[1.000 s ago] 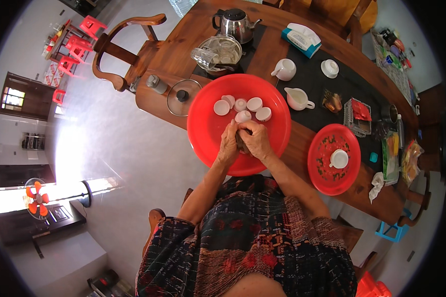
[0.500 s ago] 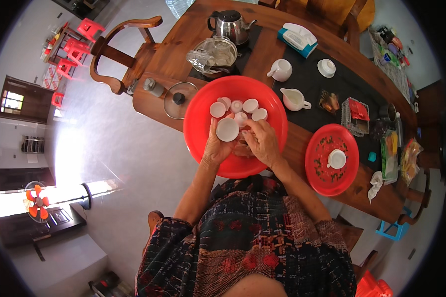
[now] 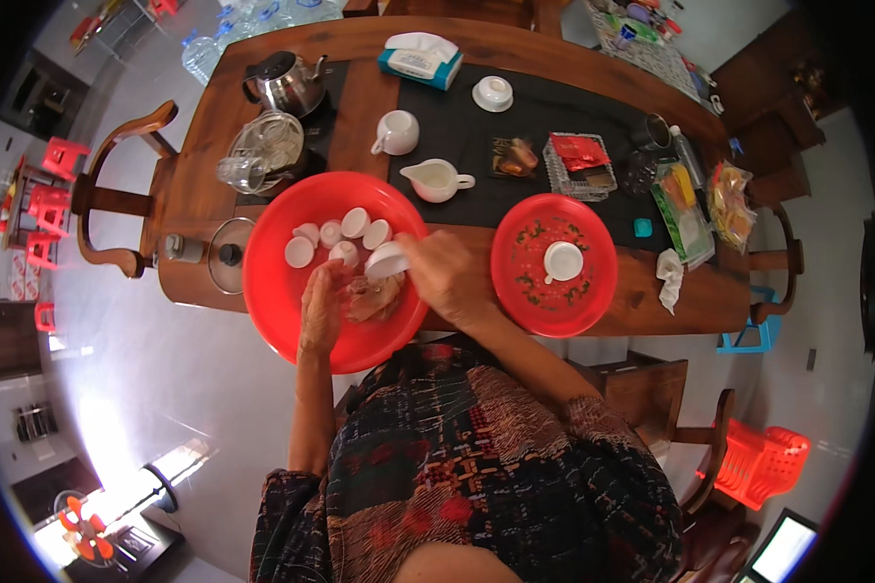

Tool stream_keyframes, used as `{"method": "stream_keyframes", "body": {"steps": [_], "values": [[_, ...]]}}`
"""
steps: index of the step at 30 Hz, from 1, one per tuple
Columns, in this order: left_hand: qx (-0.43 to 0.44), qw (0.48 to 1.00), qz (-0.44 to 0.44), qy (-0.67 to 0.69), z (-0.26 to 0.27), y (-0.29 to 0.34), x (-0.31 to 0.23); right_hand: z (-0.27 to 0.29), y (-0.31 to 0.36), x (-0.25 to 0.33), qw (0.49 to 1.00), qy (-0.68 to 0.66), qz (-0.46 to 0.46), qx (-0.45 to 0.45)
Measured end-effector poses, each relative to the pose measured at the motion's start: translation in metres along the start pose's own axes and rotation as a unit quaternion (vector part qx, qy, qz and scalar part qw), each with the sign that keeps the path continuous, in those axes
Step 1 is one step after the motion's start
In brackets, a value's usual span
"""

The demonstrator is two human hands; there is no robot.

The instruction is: The person wipes small white ceramic cups and a red plastic tray with a cloth. They handle the cups one at a time, wiping the exterior and interior, then placing them into a red basin. The person also wipes the tray and a small white pitcher.

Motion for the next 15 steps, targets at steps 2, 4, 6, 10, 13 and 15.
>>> {"method": "stream_keyframes", "body": {"steps": [2,4,6,10,13,15], "values": [[-0.07,0.99,-0.01,-0.124,-0.003,0.004,-0.001,0.03,0.011,-0.03,0.987,-0.011,-0.152,-0.044],[-0.062,0.98,-0.037,-0.184,-0.001,0.003,0.007,0.064,0.04,-0.072,0.96,0.0,-0.268,-0.078],[-0.062,0.97,-0.046,-0.231,-0.002,0.005,0.009,0.11,0.042,-0.085,0.937,0.025,-0.338,-0.087],[-0.034,0.94,-0.071,-0.331,0.001,0.0,0.02,0.16,0.092,-0.128,0.89,0.153,-0.428,-0.036],[-0.01,0.929,-0.077,-0.361,0.006,-0.003,0.032,0.164,0.109,-0.142,0.868,0.177,-0.463,-0.009],[-0.001,0.914,-0.087,-0.395,0.007,-0.003,0.036,0.16,0.122,-0.152,0.871,0.201,-0.448,-0.01]]}}
Point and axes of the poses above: each hand's wrist, its own y-axis away from the middle knuckle, its own z-axis out of the back of the hand, x = y × z, the point moved 3 cm from there along -y, towards the middle knuckle, and after that the axes turned 10 degrees about -x, right-handed, at the moved point
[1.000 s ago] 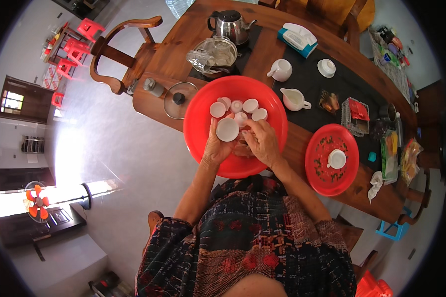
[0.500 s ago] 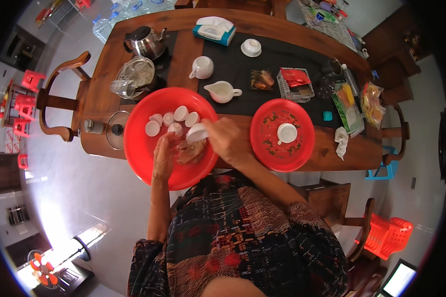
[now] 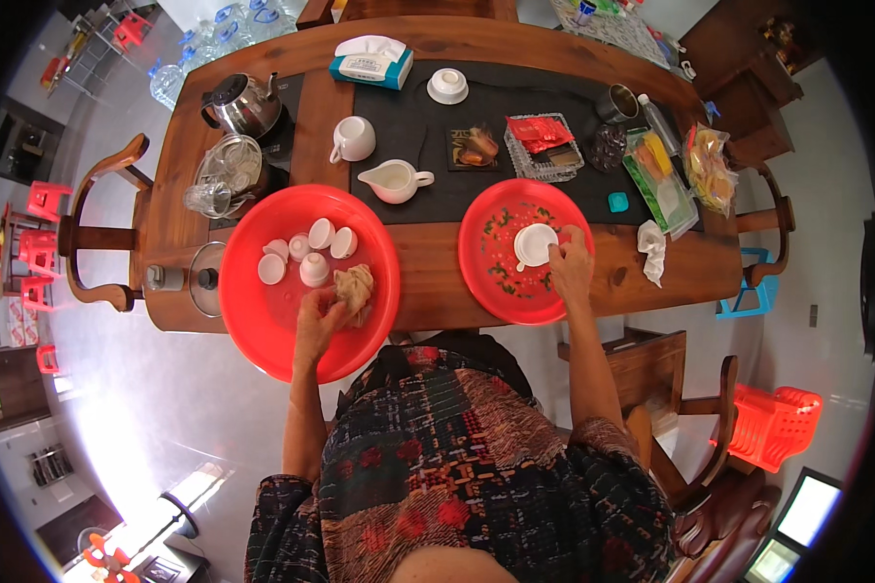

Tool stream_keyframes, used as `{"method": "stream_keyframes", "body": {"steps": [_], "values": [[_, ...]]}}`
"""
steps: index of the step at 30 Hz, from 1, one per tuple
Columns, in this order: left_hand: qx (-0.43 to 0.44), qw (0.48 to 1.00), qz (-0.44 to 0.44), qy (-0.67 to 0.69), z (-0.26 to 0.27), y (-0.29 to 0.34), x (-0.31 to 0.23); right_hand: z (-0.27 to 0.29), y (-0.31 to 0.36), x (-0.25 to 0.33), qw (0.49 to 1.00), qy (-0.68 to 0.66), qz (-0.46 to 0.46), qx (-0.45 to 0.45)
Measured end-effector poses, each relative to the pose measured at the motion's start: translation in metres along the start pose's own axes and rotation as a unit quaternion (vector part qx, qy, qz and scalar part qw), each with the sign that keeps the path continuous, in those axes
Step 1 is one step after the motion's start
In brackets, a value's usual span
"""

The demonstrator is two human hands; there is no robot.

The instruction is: The person wipes small white ceramic cups and a red plastic tray with a cloth. They handle the cups one at a time, wiping the exterior and interior, then placing them into a red basin. The person also wipes the tray and a small white pitcher.

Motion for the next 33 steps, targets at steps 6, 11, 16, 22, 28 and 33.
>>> {"method": "stream_keyframes", "body": {"steps": [6,11,16,22,28,33], "values": [[0.005,0.984,-0.035,-0.172,0.006,0.008,-0.023,-0.015,-0.002,-0.031,0.994,0.016,-0.087,0.062],[0.036,0.966,-0.018,-0.255,0.013,0.009,-0.023,0.007,0.002,0.014,0.983,0.175,-0.046,-0.03],[0.079,0.946,0.045,-0.31,0.028,0.0,-0.042,-0.004,0.016,0.101,0.984,-0.058,0.166,-0.031],[-0.192,0.95,-0.129,-0.209,0.039,-0.03,-0.025,-0.091,0.095,0.235,0.868,-0.102,0.456,0.166],[-0.138,0.941,-0.16,-0.263,0.017,-0.057,-0.026,-0.172,0.148,0.235,0.825,0.023,0.501,0.261],[-0.128,0.943,-0.113,-0.286,0.017,-0.052,-0.021,-0.167,0.141,0.233,0.811,0.118,0.464,0.336]]}}
Point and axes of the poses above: each hand's wrist, its own y-axis away from the middle knuckle, its own z-axis out of the back of the hand, x = y × z, the point moved 3 cm from there along -y, towards the middle knuckle, and after that the axes turned 10 degrees about -x, right-handed, at the moved point
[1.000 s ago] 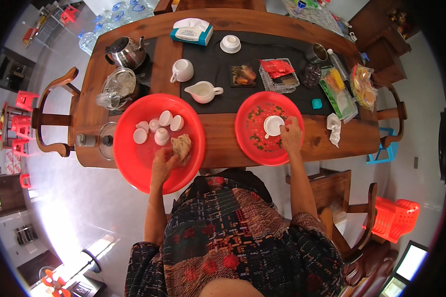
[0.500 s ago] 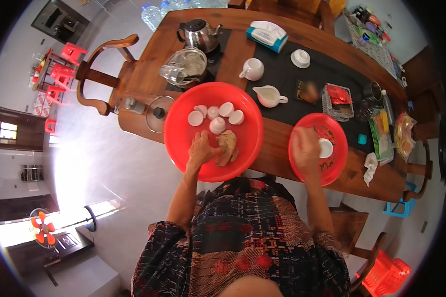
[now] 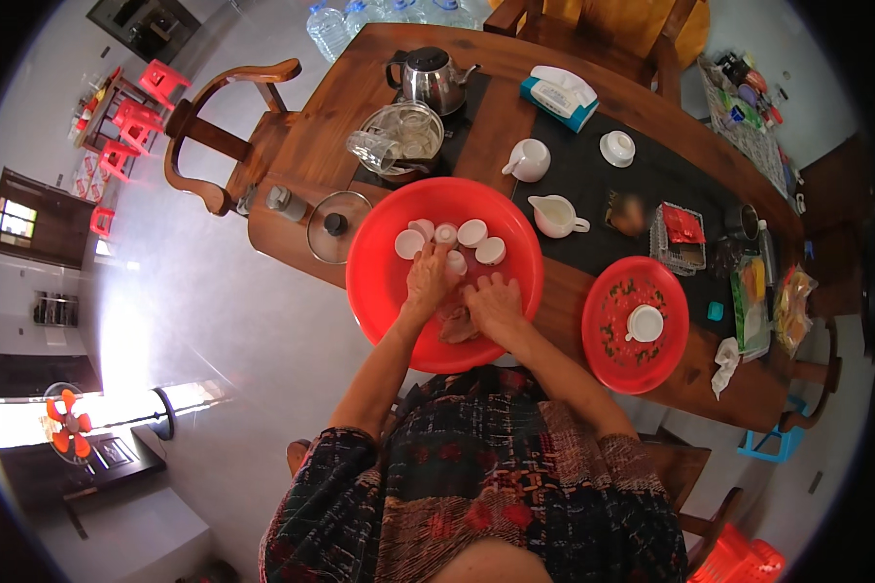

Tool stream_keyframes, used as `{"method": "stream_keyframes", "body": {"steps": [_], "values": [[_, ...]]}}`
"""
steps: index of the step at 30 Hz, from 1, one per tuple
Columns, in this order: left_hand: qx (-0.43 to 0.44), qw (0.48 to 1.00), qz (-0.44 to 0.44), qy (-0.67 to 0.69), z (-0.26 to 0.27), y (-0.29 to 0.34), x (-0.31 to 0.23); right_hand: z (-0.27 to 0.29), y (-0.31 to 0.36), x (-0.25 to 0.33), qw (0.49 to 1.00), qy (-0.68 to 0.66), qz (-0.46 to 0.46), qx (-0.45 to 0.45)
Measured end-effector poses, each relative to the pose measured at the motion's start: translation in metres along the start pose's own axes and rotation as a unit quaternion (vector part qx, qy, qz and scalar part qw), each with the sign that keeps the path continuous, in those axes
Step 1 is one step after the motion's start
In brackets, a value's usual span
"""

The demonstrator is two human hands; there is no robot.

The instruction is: The person wipes small white ceramic cups and a red plastic tray with a cloth. They handle the cups one at a time, wiping the exterior and interior, then placing them into a red basin. The person also wipes the tray and a small white pitcher.

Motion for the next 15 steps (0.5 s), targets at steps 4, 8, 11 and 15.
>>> {"method": "stream_keyframes", "body": {"steps": [4,8,11,15], "values": [[-0.08,0.994,0.034,0.058,0.019,0.004,0.0,0.0,-0.007,0.007,1.0,0.024,0.009,-0.011],[-0.062,0.858,0.235,0.453,0.022,0.008,0.022,-0.006,0.001,0.024,0.995,-0.044,0.061,0.068],[-0.035,0.727,0.332,0.6,0.036,0.012,0.016,-0.014,0.002,0.014,0.993,-0.097,0.027,0.063],[-0.041,0.765,0.256,0.589,0.038,0.021,0.021,0.028,-0.014,0.006,0.857,-0.485,-0.175,0.023]]}}
Point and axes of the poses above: each hand's wrist, its own y-axis away from the middle knuckle, its own z-axis out of the back of the hand, x = y × z, the point moved 3 cm from there along -y, towards the middle knuckle, and after that the axes turned 10 degrees about -x, right-handed, at the moved point
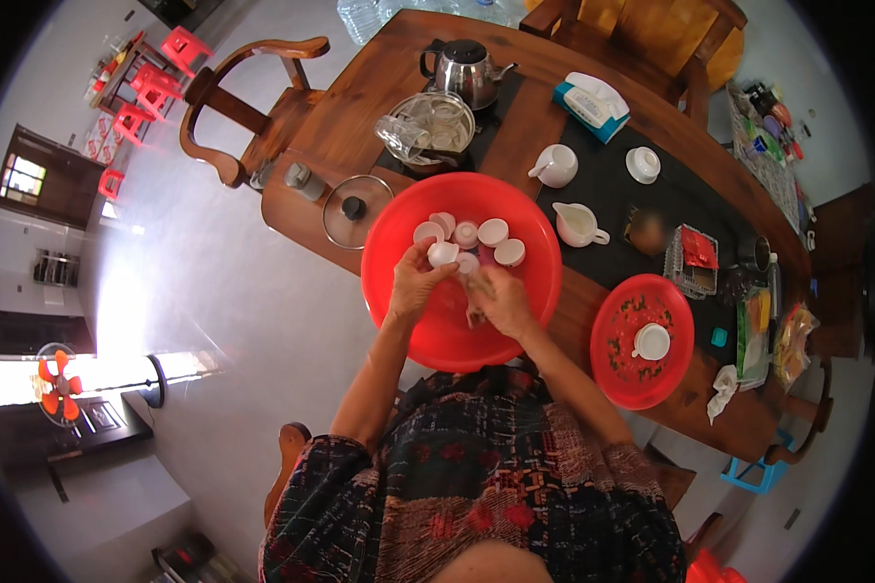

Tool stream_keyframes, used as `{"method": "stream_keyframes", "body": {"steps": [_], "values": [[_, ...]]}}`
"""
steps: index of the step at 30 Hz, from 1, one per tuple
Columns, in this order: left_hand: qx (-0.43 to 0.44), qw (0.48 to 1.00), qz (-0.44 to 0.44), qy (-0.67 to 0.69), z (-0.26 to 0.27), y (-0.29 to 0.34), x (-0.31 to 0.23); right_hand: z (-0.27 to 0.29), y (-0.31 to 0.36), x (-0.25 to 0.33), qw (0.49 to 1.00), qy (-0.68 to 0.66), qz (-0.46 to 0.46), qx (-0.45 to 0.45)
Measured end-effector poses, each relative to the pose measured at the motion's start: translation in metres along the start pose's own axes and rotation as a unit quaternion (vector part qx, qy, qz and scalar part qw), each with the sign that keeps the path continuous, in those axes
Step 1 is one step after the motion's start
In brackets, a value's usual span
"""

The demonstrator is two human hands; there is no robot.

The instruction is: The person wipes small white ceramic cups and a red plastic tray with a cloth. They handle the cups one at a time, wiping the exterior and interior, then placing them into a red basin. The person also wipes the tray and a small white pitcher.

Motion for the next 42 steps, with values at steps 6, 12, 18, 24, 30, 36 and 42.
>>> {"method": "stream_keyframes", "body": {"steps": [6,12,18,24,30,36,42], "values": [[0.057,0.992,-0.083,-0.071,-0.023,0.023,-0.002,0.018,0.003,0.031,0.967,-0.034,0.214,-0.132],[0.046,0.963,-0.159,-0.213,-0.032,0.038,-0.008,0.02,-0.012,0.012,0.988,-0.139,0.061,-0.034],[0.048,0.944,-0.229,-0.23,-0.046,0.057,-0.027,0.034,-0.02,-0.002,0.935,-0.348,-0.072,0.019],[0.146,0.93,0.224,0.251,-0.038,0.052,-0.004,0.039,-0.024,-0.01,0.921,-0.385,-0.027,-0.052],[0.076,0.961,0.105,0.243,-0.046,0.05,0.002,0.033,-0.023,-0.01,0.956,-0.276,0.041,-0.096],[0.036,0.995,-0.09,-0.023,-0.036,0.044,-0.011,0.024,0.015,0.02,0.947,-0.036,0.246,-0.205],[0.021,0.989,-0.116,-0.088,-0.042,0.051,-0.014,0.015,0.017,0.047,0.924,0.079,0.292,-0.235]]}}
Point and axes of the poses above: each hand's wrist, its own y-axis away from the middle knuckle, its own z-axis out of the back of the hand, x = y × z, the point moved 3 cm from there along -y, towards the middle knuckle, and after that the axes turned 10 degrees about -x, right-handed, at the moved point
